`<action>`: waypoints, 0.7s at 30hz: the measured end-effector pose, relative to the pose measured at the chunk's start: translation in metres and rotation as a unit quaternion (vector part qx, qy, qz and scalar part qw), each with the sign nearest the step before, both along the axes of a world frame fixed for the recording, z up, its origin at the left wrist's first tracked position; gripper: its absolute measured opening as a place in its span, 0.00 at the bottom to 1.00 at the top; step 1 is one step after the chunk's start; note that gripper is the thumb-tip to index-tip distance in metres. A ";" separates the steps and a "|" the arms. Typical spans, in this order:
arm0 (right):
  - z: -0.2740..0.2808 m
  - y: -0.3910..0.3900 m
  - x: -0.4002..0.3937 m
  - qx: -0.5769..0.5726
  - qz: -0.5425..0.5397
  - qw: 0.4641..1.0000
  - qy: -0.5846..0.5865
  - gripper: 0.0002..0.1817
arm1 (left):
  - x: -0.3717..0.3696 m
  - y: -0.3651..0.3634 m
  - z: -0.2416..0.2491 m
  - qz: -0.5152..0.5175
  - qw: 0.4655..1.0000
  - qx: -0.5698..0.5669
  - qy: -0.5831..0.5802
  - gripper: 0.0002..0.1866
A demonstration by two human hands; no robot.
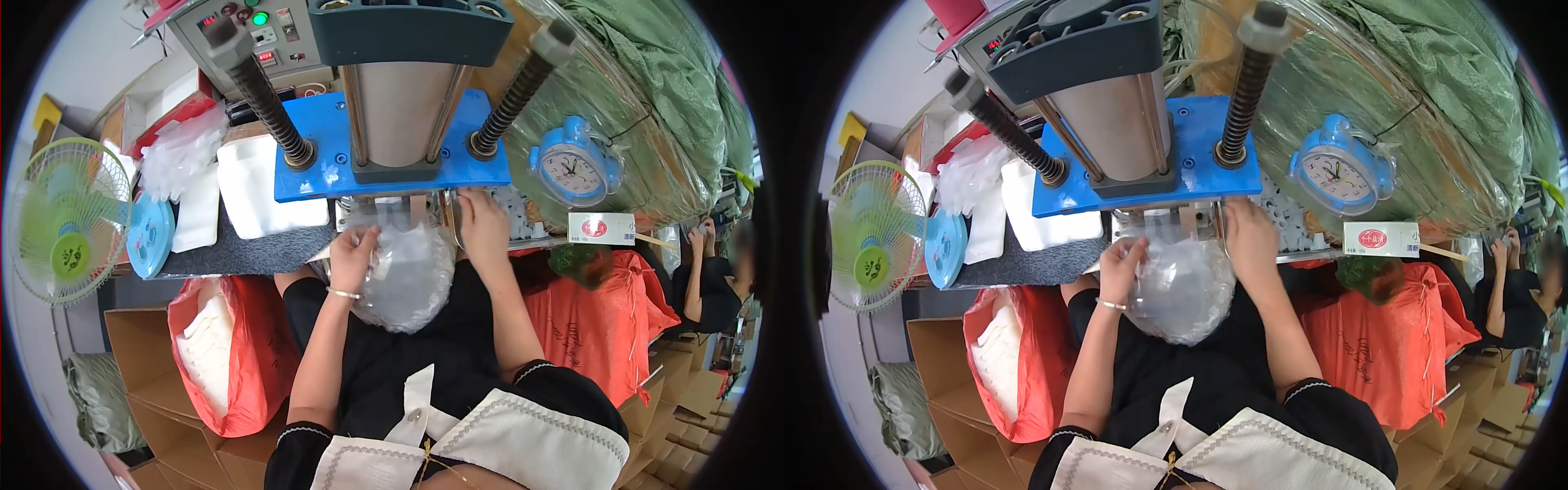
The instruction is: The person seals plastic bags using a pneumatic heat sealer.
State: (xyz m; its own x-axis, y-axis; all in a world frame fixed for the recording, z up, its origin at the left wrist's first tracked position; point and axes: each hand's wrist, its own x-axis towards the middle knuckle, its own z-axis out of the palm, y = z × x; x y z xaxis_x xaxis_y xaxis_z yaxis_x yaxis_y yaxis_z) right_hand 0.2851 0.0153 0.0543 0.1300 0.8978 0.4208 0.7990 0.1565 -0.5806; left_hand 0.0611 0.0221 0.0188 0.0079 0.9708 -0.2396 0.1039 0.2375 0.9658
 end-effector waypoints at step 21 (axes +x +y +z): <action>-0.010 -0.014 0.001 -0.040 0.010 0.928 0.371 0.09 | -0.049 -0.051 0.072 0.029 0.924 0.203 0.323 0.07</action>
State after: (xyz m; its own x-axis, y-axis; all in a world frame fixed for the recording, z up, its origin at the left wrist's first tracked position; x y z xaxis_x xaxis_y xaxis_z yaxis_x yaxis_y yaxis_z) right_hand 0.2859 0.0018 0.0442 0.3396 0.9278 0.1546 0.1726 0.1002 -0.9799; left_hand 0.0124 -0.0287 0.0907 -0.0632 0.9760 0.2083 0.6879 -0.1086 0.7176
